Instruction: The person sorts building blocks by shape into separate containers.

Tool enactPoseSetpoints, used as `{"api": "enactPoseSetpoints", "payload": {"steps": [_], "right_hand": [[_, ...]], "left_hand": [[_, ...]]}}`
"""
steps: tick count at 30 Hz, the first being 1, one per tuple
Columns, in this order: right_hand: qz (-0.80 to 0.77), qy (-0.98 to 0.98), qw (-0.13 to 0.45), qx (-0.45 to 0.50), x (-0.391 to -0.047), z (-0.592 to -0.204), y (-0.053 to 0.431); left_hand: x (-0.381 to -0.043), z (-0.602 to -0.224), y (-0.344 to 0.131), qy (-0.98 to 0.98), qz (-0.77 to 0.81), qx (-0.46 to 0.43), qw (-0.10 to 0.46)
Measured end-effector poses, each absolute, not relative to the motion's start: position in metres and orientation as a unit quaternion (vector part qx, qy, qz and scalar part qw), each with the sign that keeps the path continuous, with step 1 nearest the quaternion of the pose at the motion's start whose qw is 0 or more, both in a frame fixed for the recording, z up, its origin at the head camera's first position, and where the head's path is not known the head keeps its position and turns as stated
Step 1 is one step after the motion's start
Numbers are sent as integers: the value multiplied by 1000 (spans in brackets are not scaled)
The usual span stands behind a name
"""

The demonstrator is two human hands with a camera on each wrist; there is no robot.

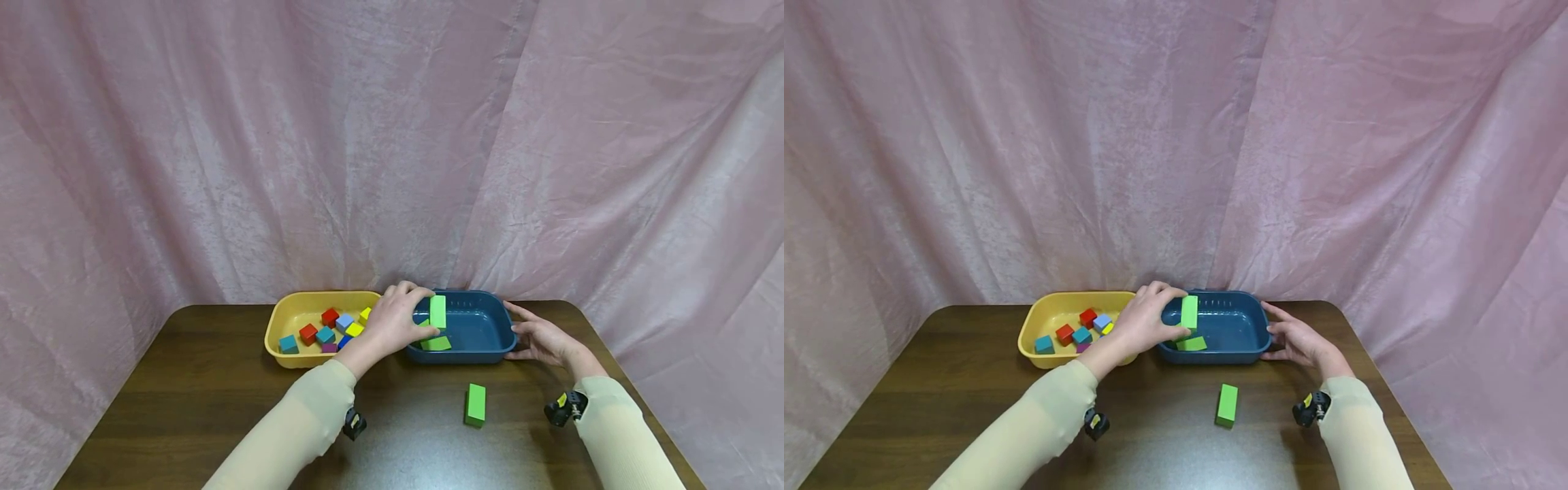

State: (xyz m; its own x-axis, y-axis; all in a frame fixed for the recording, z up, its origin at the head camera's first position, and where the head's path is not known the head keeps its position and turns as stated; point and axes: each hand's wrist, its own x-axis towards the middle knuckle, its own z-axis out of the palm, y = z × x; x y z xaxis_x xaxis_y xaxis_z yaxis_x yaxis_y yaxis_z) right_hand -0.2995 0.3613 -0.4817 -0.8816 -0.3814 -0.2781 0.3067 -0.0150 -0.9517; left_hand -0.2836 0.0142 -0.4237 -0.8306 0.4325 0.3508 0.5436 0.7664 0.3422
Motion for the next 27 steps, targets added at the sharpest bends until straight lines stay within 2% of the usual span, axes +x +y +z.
{"api": "enactPoseSetpoints", "payload": {"steps": [12,27], "right_hand": [[-711,661,239,-28,-298,-481,360],[-713,659,238,-24,-301,-484,362]], "left_hand": [[-299,-424,9,-938,-217,-240,126],[-313,-434,7,-955,-201,-197,96]]}}
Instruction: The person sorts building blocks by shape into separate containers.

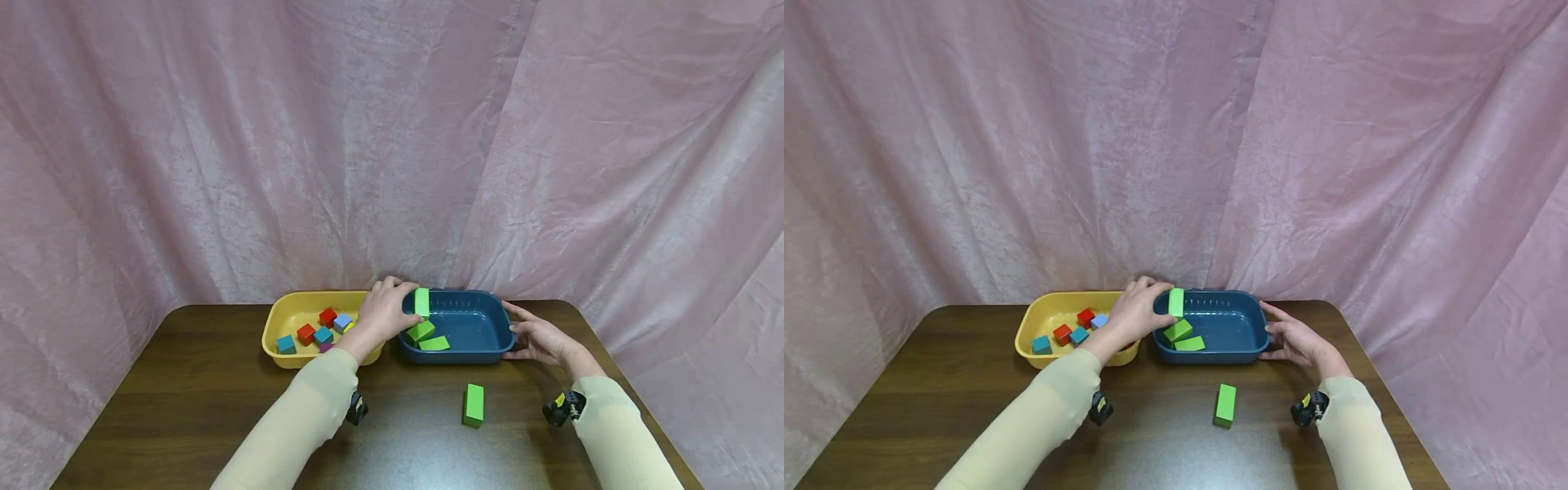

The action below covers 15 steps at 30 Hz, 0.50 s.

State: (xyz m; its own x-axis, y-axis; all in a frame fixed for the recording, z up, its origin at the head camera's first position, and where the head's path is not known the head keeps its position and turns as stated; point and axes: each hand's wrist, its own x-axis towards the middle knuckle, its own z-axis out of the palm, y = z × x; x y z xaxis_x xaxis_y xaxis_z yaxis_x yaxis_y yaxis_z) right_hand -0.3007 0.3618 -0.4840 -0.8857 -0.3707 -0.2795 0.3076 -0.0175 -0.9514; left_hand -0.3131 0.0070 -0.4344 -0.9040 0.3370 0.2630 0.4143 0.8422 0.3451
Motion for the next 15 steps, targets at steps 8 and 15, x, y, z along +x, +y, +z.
{"api": "enactPoseSetpoints", "payload": {"steps": [8,15], "right_hand": [[-716,656,239,-21,-298,-483,361],[-715,658,234,-23,-299,-485,361]], "left_hand": [[-317,-442,6,-961,-186,-186,83],[-320,-446,6,-964,-180,-176,85]]}}
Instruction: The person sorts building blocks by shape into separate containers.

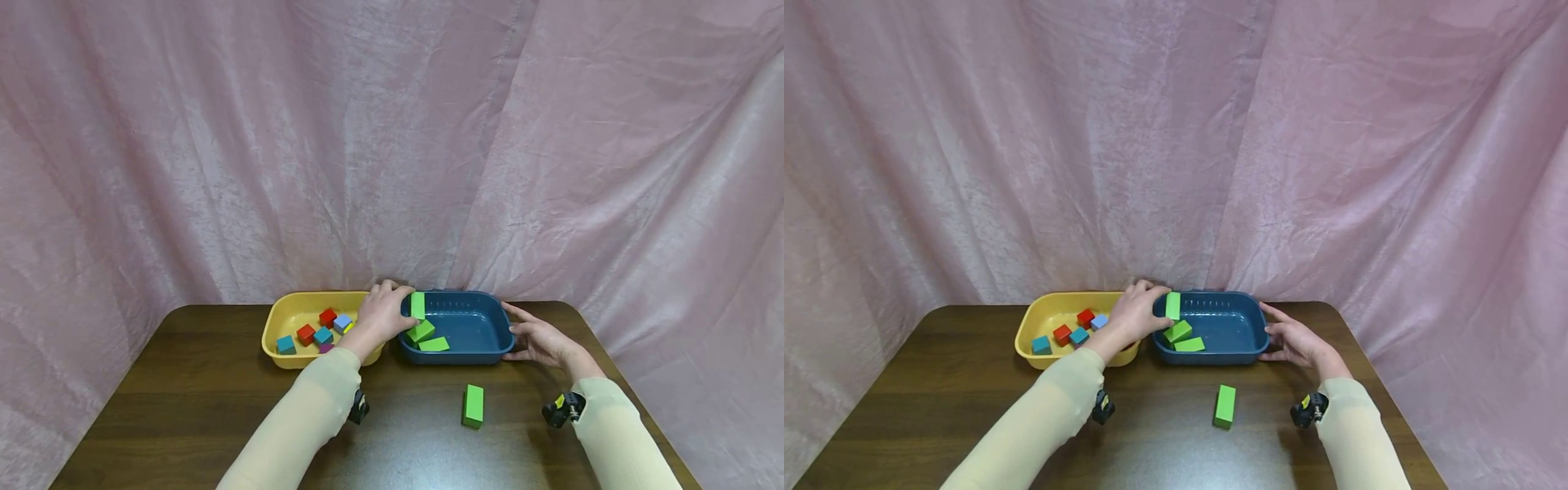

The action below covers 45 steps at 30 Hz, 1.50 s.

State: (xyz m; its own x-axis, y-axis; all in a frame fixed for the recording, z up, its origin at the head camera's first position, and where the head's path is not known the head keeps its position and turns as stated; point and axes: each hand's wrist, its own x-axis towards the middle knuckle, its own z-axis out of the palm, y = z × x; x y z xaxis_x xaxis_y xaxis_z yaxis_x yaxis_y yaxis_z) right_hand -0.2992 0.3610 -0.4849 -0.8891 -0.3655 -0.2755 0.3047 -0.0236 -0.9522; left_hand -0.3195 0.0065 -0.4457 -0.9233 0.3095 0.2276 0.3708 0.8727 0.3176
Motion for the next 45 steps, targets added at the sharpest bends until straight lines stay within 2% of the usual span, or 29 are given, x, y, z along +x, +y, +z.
{"api": "enactPoseSetpoints", "payload": {"steps": [15,34,45], "right_hand": [[-715,657,237,-24,-299,-484,361],[-715,660,231,-20,-300,-486,361],[-717,656,234,-23,-302,-484,361]], "left_hand": [[-324,-451,4,-963,-190,-172,80],[-319,-448,4,-962,-184,-174,98],[-308,-438,5,-952,-192,-208,121]]}}
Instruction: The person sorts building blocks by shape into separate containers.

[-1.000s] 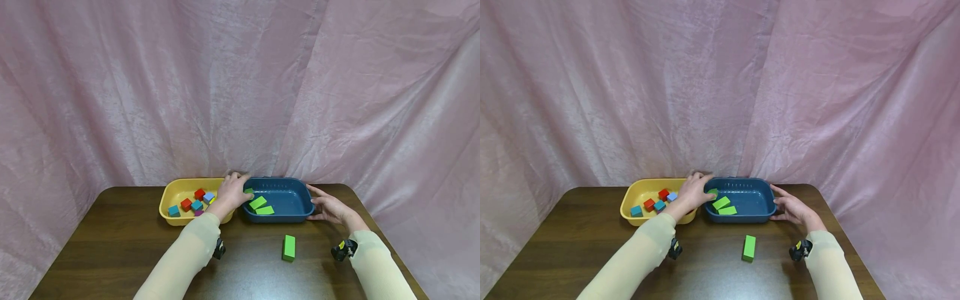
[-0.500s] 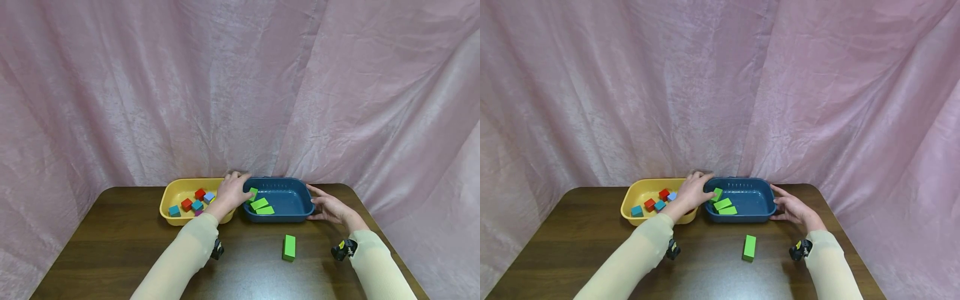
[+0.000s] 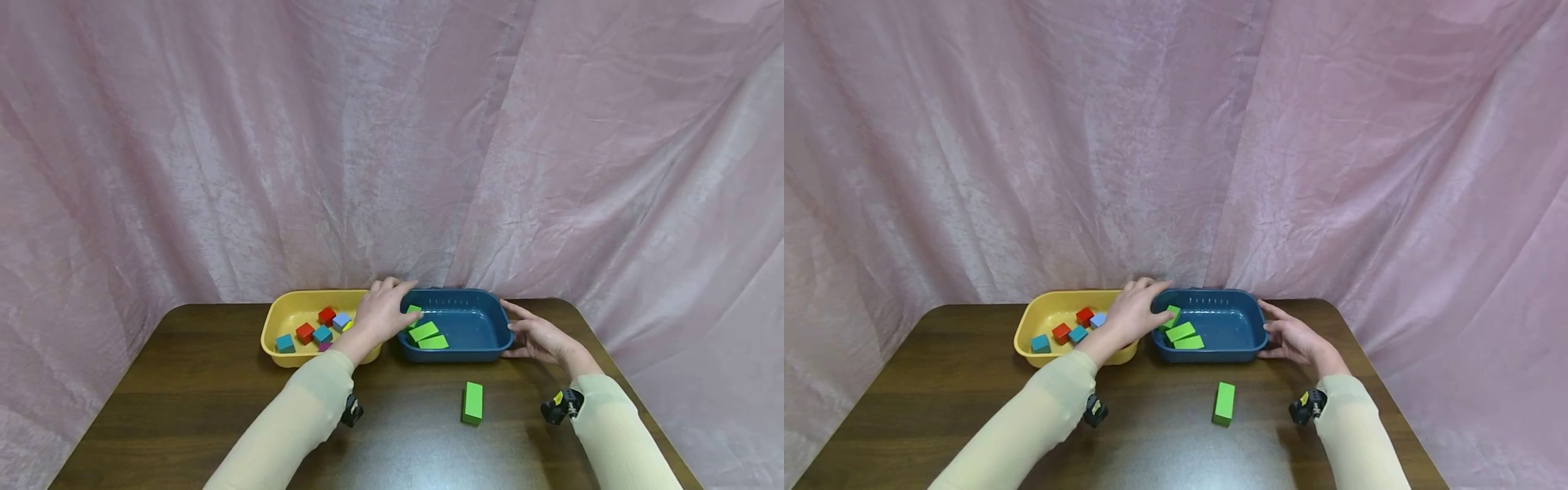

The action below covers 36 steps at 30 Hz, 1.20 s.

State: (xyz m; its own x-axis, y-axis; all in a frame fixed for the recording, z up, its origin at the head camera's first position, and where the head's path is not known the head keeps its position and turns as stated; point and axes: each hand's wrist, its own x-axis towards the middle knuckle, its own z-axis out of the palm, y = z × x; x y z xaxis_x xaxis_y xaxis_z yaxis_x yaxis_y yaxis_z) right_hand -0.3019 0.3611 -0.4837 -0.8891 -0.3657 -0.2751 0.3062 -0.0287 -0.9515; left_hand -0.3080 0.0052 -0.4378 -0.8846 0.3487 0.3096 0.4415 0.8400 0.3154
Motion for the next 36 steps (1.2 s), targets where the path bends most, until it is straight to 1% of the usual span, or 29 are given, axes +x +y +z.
{"api": "enactPoseSetpoints", "payload": {"steps": [11,25,36], "right_hand": [[-721,651,237,-18,-304,-483,360],[-718,653,239,-22,-304,-482,361],[-717,656,234,-16,-304,-483,360]], "left_hand": [[-293,-426,12,-938,-203,-249,132],[-274,-420,23,-925,-201,-285,148],[-255,-419,33,-910,-230,-320,131]]}}
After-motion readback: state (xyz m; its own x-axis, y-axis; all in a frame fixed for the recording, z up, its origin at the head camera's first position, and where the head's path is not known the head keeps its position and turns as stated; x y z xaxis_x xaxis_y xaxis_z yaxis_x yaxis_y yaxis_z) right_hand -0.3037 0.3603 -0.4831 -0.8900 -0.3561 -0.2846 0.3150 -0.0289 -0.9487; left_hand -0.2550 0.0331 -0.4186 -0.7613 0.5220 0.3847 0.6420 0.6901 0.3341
